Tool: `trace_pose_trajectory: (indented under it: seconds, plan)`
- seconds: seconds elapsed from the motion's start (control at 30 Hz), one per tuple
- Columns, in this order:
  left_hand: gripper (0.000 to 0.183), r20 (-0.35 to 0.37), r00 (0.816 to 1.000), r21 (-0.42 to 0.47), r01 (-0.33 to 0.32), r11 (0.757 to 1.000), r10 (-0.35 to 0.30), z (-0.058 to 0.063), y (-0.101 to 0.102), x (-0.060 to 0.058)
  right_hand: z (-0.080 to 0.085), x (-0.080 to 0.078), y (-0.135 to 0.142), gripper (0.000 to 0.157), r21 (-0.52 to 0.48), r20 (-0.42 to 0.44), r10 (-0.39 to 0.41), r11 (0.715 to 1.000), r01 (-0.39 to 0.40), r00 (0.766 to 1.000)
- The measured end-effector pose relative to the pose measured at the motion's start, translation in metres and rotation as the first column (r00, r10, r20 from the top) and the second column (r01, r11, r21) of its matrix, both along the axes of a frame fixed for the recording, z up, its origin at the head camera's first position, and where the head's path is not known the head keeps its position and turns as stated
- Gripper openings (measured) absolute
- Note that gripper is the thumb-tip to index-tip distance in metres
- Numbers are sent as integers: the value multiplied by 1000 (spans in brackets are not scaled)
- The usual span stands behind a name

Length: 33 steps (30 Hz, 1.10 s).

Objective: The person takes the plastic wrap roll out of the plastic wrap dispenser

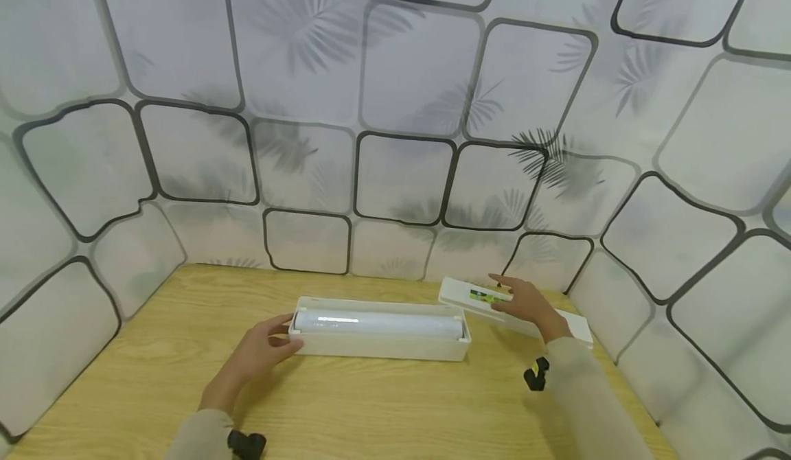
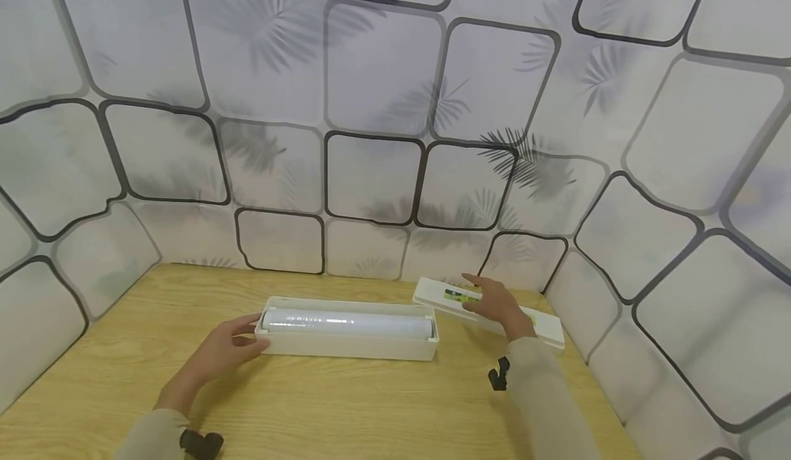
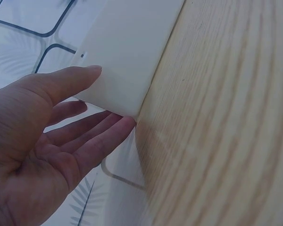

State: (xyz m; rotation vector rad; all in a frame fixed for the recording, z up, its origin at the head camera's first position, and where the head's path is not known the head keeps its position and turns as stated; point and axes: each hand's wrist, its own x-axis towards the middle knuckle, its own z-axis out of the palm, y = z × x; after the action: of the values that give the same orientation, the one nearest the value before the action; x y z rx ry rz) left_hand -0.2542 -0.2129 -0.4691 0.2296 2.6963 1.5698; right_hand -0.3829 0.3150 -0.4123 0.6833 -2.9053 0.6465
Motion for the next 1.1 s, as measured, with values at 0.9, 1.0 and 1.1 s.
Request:
trace_pose_trajectory:
  seconds: [0.9, 1.0, 1.1]
  plan:
    - [67, -10, 1000, 12, 10, 1000, -10, -3, -1, -1, 39, 34, -113, 40, -17, 136, 290, 957, -290, 947]
    - [67, -4, 1000, 12, 11, 1000, -11, -3, -1, -1, 39, 34, -121, 40, -12, 180, 294, 955, -296, 939]
    - [68, 7, 1000, 8, 9, 1000, -9, -3, -1, -2, 39, 35, -129, 41, -16, 241, 278, 959, -282, 930]
